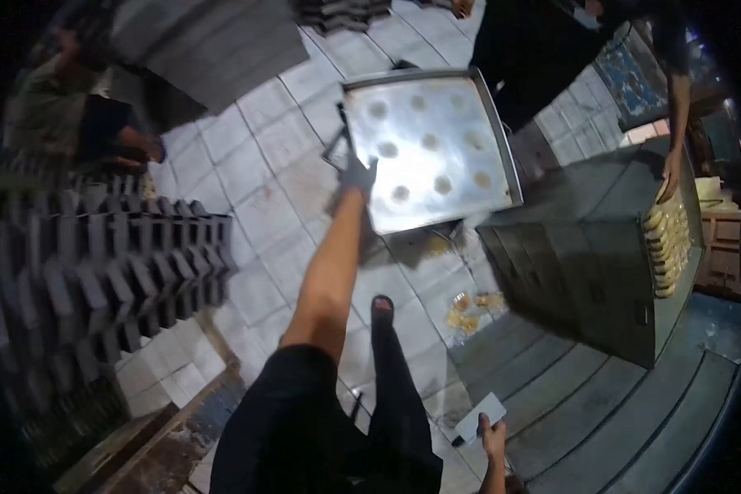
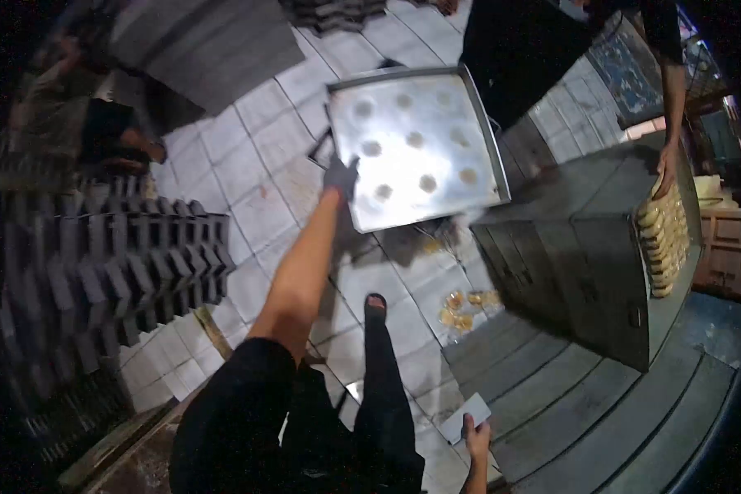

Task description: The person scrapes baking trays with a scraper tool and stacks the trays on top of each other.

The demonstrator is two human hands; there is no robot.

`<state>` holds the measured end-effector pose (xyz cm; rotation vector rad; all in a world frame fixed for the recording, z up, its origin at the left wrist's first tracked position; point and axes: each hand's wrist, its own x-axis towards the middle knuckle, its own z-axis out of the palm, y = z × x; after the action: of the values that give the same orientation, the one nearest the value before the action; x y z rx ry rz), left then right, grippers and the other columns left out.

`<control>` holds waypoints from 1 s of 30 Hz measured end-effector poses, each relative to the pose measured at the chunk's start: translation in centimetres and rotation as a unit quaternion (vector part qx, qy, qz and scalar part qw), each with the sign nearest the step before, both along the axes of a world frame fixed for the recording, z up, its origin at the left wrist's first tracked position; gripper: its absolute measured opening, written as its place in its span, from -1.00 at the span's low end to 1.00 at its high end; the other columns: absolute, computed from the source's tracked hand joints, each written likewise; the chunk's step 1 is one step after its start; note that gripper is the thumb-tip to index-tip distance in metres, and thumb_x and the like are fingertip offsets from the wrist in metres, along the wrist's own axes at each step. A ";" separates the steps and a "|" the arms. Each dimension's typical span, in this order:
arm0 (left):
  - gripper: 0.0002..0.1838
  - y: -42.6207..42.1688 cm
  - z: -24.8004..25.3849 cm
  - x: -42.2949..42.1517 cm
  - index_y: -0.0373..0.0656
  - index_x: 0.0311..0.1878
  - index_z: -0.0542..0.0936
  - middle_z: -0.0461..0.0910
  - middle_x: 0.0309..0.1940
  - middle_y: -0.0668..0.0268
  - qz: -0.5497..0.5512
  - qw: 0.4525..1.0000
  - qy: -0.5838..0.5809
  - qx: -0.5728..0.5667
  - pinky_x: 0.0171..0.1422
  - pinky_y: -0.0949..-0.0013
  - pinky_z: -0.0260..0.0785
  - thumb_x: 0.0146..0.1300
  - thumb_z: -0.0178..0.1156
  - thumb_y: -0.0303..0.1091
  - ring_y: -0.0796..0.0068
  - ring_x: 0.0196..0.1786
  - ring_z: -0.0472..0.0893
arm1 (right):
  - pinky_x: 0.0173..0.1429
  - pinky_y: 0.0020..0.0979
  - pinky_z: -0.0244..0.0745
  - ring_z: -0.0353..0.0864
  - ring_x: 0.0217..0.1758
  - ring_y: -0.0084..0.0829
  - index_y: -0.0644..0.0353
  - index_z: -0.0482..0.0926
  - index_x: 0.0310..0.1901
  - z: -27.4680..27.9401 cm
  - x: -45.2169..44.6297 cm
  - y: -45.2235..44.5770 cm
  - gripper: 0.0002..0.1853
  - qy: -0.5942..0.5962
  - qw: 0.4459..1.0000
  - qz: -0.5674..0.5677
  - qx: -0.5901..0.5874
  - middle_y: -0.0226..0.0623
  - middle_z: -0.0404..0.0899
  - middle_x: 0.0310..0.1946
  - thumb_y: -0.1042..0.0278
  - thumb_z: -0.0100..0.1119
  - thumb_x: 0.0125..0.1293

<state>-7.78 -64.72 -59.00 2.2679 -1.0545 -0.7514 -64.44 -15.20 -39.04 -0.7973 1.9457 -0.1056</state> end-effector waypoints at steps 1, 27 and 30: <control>-0.35 -2.0 -1.5 0.3 -0.38 0.17 0.50 0.67 0.04 -0.21 0.051 0.998 0.017 0.015 0.19 0.02 0.55 0.31 0.25 0.08 -0.14 0.07 0.71 | -0.08 -0.34 0.51 0.60 -0.21 -0.48 0.41 0.65 -0.09 0.4 -1.6 2.2 -0.52 0.012 1.000 -0.004 0.009 -0.27 0.71 -0.28 -0.01 0.32 0.47; -0.85 75.3 42.1 6.8 -0.17 -0.07 0.57 0.57 -0.19 0.33 0.360 0.796 0.202 -0.443 0.07 0.30 0.50 0.30 0.17 -0.47 0.43 -0.07 0.59 | 0.00 -0.13 0.64 0.70 -0.06 -0.13 0.15 0.62 0.12 31.3 58.3 7.9 -0.60 -0.295 0.490 0.544 -0.614 -0.17 0.69 -0.08 0.51 0.21 0.21; -0.84 81.1 43.7 8.8 -0.18 -0.08 0.59 0.57 -0.19 0.29 0.410 0.744 0.251 -0.464 0.07 0.29 0.48 0.27 0.20 -0.46 0.40 -0.06 0.57 | -0.07 -0.17 0.68 0.71 -0.09 -0.13 0.14 0.67 0.03 35.6 61.4 13.2 -0.64 -0.335 0.477 0.507 -0.634 -0.19 0.71 -0.11 0.51 0.15 0.18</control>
<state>1.00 16.39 -15.33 1.2733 -0.0198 -0.2766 -3.09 -2.04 -3.45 -2.2717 0.0587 -1.0232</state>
